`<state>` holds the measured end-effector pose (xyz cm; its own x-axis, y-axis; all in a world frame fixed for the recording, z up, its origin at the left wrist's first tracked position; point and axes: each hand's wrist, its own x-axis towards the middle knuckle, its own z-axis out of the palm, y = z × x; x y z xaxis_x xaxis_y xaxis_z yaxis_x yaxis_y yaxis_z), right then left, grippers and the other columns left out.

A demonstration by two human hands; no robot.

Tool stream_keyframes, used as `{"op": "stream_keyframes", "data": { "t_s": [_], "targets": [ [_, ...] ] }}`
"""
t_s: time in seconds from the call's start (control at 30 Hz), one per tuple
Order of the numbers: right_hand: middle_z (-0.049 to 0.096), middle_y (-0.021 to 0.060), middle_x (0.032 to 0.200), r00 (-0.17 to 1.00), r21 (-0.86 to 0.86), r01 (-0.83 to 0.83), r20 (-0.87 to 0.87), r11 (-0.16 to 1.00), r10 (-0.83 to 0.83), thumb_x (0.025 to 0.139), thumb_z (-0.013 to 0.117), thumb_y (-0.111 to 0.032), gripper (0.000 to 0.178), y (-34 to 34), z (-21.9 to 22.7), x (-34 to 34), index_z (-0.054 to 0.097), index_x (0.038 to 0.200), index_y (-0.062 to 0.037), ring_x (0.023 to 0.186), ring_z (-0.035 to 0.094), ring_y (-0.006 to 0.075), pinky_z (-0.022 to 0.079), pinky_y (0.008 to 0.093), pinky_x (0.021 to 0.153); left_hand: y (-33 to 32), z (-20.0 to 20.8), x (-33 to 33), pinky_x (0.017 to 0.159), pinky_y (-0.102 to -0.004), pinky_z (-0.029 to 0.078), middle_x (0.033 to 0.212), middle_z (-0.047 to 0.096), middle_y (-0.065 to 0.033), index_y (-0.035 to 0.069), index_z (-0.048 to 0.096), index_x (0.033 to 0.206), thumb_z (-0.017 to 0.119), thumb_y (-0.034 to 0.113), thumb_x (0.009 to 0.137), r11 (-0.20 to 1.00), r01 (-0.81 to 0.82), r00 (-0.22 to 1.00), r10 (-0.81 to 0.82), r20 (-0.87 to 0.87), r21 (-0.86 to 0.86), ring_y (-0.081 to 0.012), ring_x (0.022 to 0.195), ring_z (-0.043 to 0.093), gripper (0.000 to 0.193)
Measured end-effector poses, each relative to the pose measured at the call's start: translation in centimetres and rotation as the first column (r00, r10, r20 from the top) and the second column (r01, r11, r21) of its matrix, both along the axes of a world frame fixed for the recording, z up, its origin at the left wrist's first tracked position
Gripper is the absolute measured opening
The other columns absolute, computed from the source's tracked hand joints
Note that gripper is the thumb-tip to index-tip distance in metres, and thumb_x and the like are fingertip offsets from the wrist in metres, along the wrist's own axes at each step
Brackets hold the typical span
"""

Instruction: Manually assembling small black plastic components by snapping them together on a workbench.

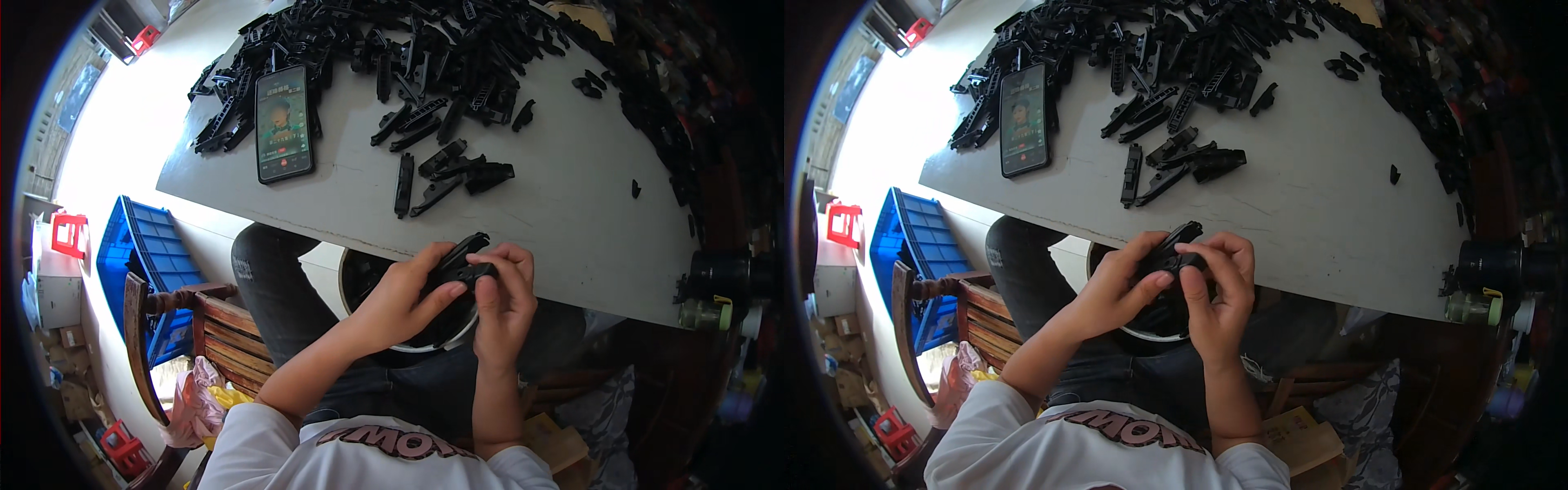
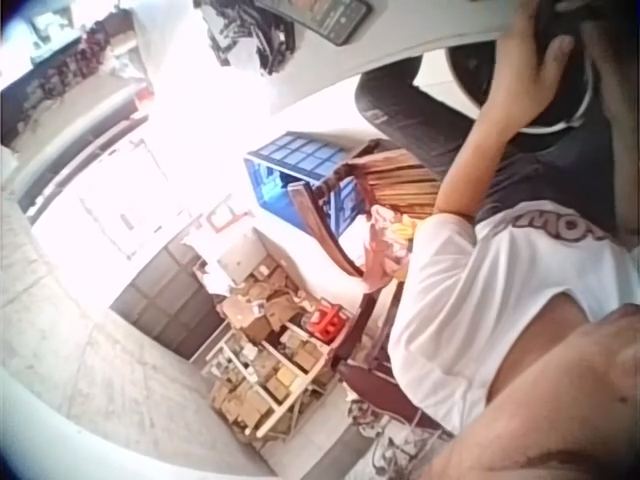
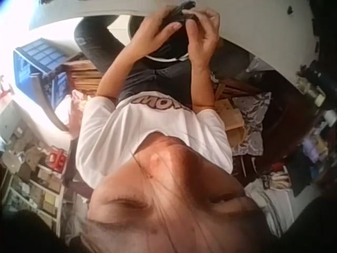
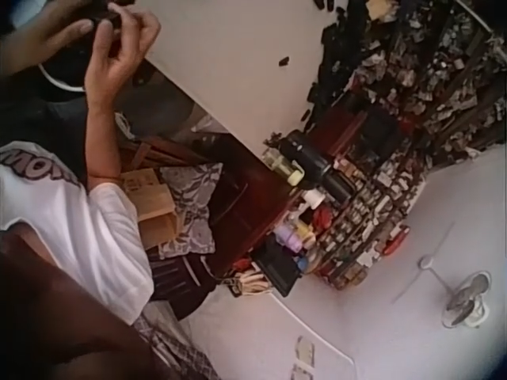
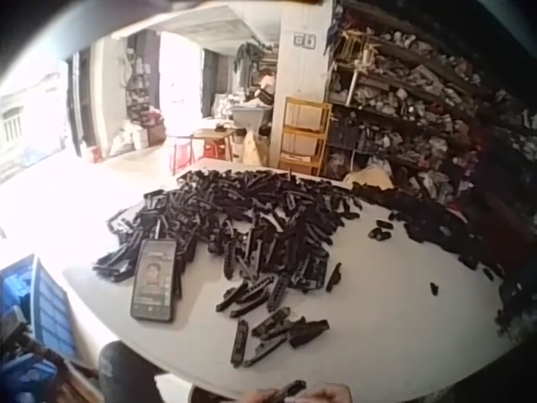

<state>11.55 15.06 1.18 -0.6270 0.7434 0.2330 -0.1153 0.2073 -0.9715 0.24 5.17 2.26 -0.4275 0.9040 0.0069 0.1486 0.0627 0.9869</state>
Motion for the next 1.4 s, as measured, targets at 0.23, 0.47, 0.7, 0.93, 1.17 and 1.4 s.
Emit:
{"op": "stream_keyframes", "data": {
  "t_s": [0.23,0.47,0.7,0.93,1.17,1.4],
  "targets": [
    [0.052,0.0221,0.121,0.945,-0.453,-0.265,-0.296,0.851,0.137,0.082,0.069,-0.024,0.064,-0.5,-1.4,0.1,0.037,0.130,0.0035,0.108,0.053,0.0228,0.038,0.0323,0.096,-0.4,0.1,0.4,0.065,-0.0365,0.048,0.085,0.060,-0.0221,-0.006,0.038,0.121,0.058,0.009,0.085,0.989,0.144,0.990,-0.143,0.014,-0.045,-0.0374,0.076,0.061,0.044],
    [0.048,0.0187,0.124,0.949,-0.144,0.043,-0.303,0.989,-0.085,0.080,0.069,-0.019,0.045,-1.1,-1.9,-0.4,0.045,0.115,-0.0033,0.113,0.047,0.0229,0.039,0.0330,0.094,0.2,-1.0,1.2,0.076,-0.0420,0.046,0.097,0.056,-0.0271,-0.007,0.036,0.123,0.056,0.013,0.087,0.996,0.017,0.989,-0.005,-0.148,0.083,-0.0440,0.090,0.056,0.046],
    [0.046,0.0155,0.125,0.981,-0.227,0.034,-0.180,0.973,-0.076,0.077,0.071,-0.017,0.034,-0.1,-1.2,0.5,0.051,0.102,-0.0066,0.113,0.045,0.0227,0.036,0.0334,0.093,-0.3,-1.3,1.3,0.076,-0.0410,0.046,0.096,0.057,-0.0259,-0.007,0.038,0.122,0.057,0.014,0.087,0.997,0.061,0.980,-0.049,-0.192,0.055,-0.0425,0.090,0.057,0.045],
    [0.045,0.0162,0.123,0.980,-0.105,-0.075,-0.192,0.992,0.054,0.076,0.073,-0.016,0.026,0.1,-1.8,1.1,0.056,0.091,-0.0040,0.117,0.042,0.0231,0.038,0.0327,0.093,-0.3,-1.2,1.4,0.073,-0.0388,0.046,0.093,0.057,-0.0229,-0.006,0.041,0.120,0.059,0.014,0.086,0.998,0.024,0.995,-0.018,-0.095,0.064,-0.0397,0.086,0.058,0.043],
    [0.049,0.0230,0.124,0.933,-0.561,-0.292,-0.344,0.775,0.103,0.079,0.070,-0.022,0.039,-0.5,-1.0,0.6,0.050,0.107,-0.0030,0.112,0.051,0.0276,0.038,0.0382,0.096,-0.3,-1.1,1.5,0.071,-0.0399,0.046,0.095,0.057,-0.0224,-0.006,0.043,0.116,0.057,0.008,0.084,0.995,0.079,0.997,-0.078,-0.021,0.068,-0.0404,0.084,0.058,0.038],
    [0.051,0.0240,0.123,0.913,-0.509,-0.330,-0.388,0.795,0.130,0.084,0.060,-0.008,0.033,2.2,-1.5,-0.5,0.045,0.113,-0.0013,0.112,0.052,0.0276,0.038,0.0353,0.097,1.0,-0.6,0.3,0.068,-0.0382,0.045,0.092,0.055,-0.0167,0.001,0.053,0.111,0.064,0.020,0.080,1.000,-0.010,0.836,0.005,-0.549,-0.007,-0.0333,0.085,0.055,0.038]
  ]
}}
